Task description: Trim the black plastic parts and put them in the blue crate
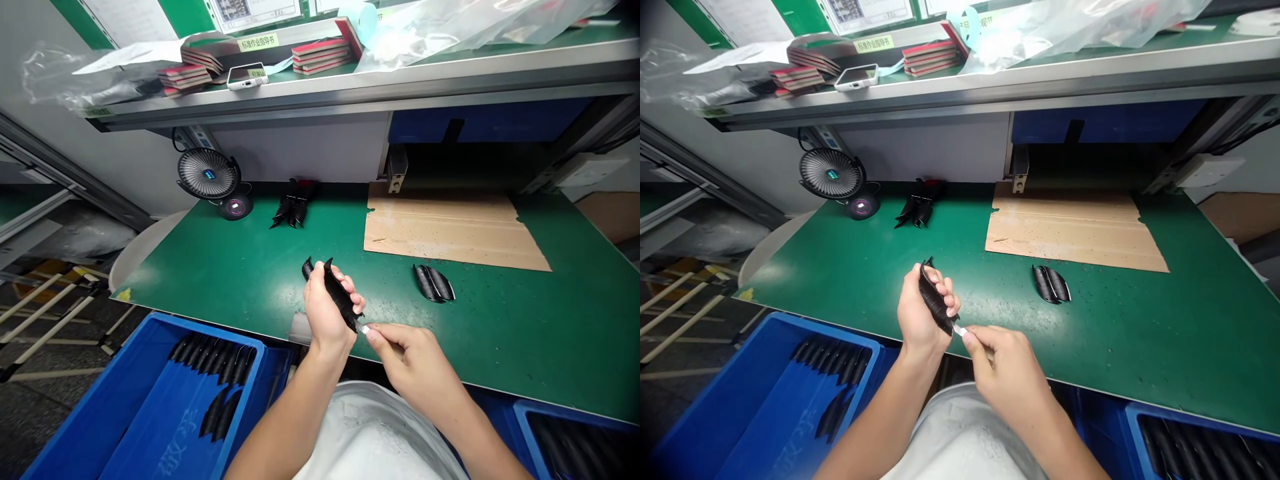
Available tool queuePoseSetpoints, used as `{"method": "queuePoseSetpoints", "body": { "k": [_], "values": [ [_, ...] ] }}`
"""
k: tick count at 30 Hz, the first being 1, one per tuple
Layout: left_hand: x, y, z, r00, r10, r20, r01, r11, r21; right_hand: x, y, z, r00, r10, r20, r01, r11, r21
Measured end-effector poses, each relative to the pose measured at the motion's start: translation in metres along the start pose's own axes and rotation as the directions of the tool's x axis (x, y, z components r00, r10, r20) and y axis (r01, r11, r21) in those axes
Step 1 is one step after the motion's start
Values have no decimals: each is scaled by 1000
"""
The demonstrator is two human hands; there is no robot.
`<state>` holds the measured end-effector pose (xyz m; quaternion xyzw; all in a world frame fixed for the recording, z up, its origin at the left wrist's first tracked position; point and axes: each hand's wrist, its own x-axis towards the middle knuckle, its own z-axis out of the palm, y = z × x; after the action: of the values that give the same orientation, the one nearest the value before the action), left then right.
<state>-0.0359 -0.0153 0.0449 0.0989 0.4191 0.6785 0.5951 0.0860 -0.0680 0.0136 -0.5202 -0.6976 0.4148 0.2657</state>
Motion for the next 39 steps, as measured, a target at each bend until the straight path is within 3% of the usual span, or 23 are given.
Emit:
{"method": "queuePoseSetpoints", "body": {
  "k": [7,11,15,17,19,21,23,25,27,29,30,31,35,37,39],
  "values": [
    [-2,-2,-1,1000,26,-17,-26,1000,17,-1,1,3,995,-62,-81,47,982,-186],
    [-1,-4,-2,999,18,-46,-17,999,38,-7,3,11,977,-107,-184,47,952,-301],
    [4,-1,-3,996,-25,-90,24,1000,-12,-17,12,20,902,-300,-312,165,905,-392],
    [6,3,-4,992,-51,-115,46,998,-47,-20,17,23,843,-389,-370,272,904,-330],
    [7,4,-6,990,-59,-125,51,997,-66,-18,17,25,830,-317,-458,291,948,-128],
    [5,1,-5,993,-59,-103,52,996,-74,-9,13,27,877,-74,-474,166,974,153],
    [3,-6,-5,998,-59,-37,57,997,-42,4,8,30,929,134,-344,-4,935,354],
    [8,-14,-8,999,-31,26,30,999,38,16,8,33,960,192,-206,-100,916,389],
    [26,-20,-22,999,50,17,-52,989,139,21,18,35,969,167,-180,-111,952,286],
    [58,-19,-50,982,179,-68,-152,945,289,17,41,32,958,141,-251,-122,988,92],
    [76,-16,-69,958,267,-100,-200,880,432,14,57,27,947,139,-291,-151,988,-20],
    [94,-12,-89,937,332,-113,-202,775,599,11,74,21,932,146,-331,-194,974,-119],
    [148,2,-157,903,409,-129,-176,629,757,16,135,-10,846,243,-475,-408,868,-283],
    [163,3,-168,883,463,-84,-205,540,816,31,150,-23,802,251,-542,-468,828,-309],
    [173,3,-163,868,496,-1,-247,435,866,49,157,-31,783,244,-572,-504,788,-354]
  ]
}}
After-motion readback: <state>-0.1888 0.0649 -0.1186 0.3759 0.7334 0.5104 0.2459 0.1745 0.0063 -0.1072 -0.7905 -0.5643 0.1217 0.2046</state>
